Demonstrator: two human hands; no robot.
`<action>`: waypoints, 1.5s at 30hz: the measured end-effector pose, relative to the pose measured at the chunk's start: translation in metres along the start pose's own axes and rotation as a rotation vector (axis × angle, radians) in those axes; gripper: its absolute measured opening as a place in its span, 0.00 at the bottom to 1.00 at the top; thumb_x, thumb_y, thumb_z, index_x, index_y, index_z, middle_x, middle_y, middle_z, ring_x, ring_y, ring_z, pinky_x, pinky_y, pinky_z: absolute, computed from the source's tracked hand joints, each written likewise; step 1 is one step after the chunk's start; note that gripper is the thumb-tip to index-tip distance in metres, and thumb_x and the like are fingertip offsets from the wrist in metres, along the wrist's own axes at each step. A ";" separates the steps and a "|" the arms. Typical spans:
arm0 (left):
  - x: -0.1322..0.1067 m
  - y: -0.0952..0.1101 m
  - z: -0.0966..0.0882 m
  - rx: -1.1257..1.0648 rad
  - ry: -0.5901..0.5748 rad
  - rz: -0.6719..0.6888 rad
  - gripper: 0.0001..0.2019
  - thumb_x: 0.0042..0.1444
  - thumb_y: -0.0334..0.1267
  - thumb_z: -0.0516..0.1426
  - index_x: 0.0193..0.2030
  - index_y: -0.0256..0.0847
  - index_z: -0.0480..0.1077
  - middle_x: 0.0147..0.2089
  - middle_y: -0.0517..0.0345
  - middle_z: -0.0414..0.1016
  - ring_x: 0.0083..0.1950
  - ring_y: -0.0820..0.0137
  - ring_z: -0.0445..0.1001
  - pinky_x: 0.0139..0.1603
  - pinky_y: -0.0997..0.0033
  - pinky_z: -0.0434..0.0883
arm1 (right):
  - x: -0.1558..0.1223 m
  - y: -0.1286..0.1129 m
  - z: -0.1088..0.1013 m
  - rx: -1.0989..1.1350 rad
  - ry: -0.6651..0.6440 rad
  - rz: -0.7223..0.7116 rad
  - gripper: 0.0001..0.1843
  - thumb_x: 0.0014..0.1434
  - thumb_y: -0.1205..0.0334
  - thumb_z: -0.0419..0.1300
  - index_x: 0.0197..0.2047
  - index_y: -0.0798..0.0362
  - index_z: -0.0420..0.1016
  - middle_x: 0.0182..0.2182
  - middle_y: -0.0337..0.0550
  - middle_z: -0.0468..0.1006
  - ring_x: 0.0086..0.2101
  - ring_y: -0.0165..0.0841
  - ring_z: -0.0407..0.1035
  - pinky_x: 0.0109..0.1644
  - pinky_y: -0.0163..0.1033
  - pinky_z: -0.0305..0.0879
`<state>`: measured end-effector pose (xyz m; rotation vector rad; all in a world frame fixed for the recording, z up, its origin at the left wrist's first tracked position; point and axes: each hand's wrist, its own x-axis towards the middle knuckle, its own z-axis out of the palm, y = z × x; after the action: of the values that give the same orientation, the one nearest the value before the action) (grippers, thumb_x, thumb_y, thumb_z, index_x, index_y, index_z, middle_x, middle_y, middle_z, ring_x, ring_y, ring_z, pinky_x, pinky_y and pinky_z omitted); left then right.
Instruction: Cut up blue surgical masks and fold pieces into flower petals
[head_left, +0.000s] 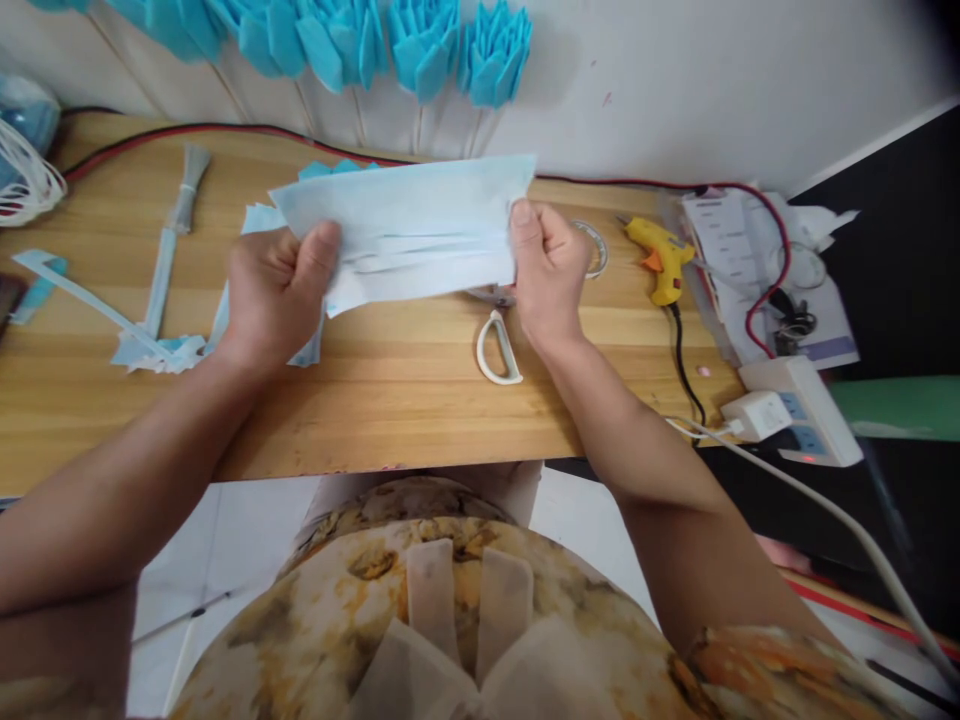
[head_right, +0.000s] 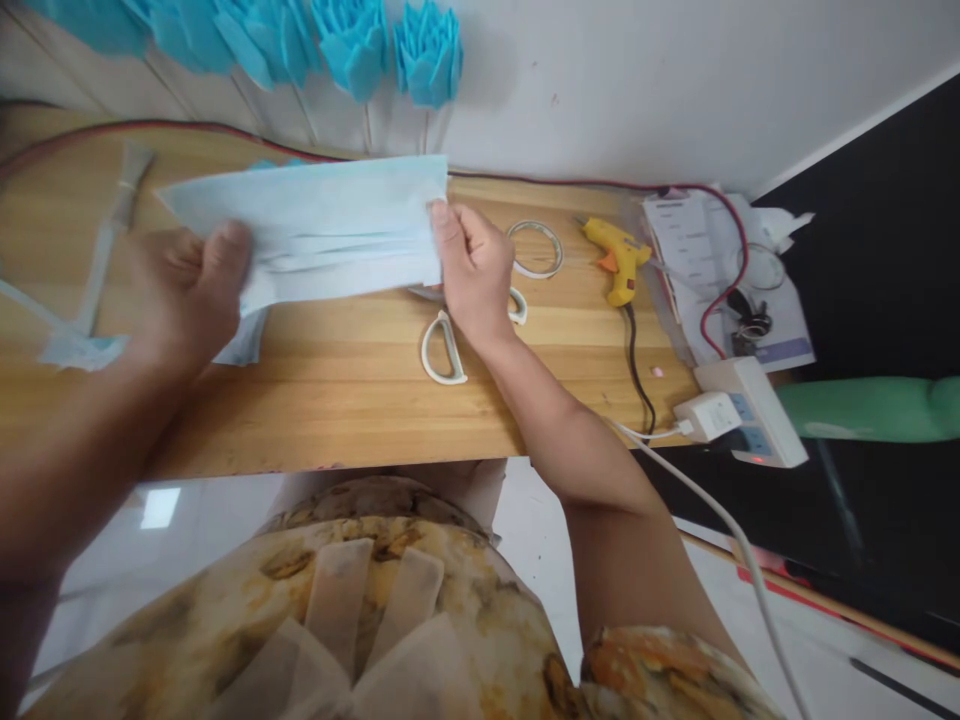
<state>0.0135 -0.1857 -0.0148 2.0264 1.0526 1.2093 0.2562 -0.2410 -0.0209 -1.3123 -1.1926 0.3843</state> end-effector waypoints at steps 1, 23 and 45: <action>0.000 0.001 0.001 -0.004 0.016 -0.001 0.34 0.67 0.60 0.55 0.16 0.43 0.48 0.16 0.65 0.46 0.18 0.78 0.44 0.21 0.64 0.42 | -0.001 -0.001 0.000 -0.021 -0.024 0.003 0.31 0.66 0.30 0.53 0.25 0.47 0.58 0.19 0.31 0.57 0.21 0.26 0.55 0.25 0.36 0.55; -0.002 0.014 0.001 0.104 -0.037 -0.057 0.33 0.66 0.59 0.53 0.16 0.44 0.46 0.15 0.64 0.45 0.17 0.76 0.45 0.20 0.64 0.43 | 0.000 -0.003 -0.002 0.034 -0.055 0.131 0.30 0.66 0.33 0.56 0.25 0.49 0.62 0.20 0.33 0.58 0.23 0.27 0.60 0.25 0.34 0.57; 0.001 0.012 -0.004 0.174 -0.072 0.070 0.32 0.64 0.53 0.55 0.14 0.44 0.48 0.12 0.64 0.47 0.15 0.76 0.48 0.19 0.67 0.46 | 0.001 -0.002 -0.005 0.048 -0.123 0.116 0.30 0.65 0.33 0.57 0.25 0.49 0.63 0.18 0.32 0.59 0.21 0.27 0.55 0.25 0.35 0.54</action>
<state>0.0145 -0.1911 -0.0036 2.2395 1.0936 1.1028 0.2605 -0.2434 -0.0173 -1.3355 -1.2048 0.5810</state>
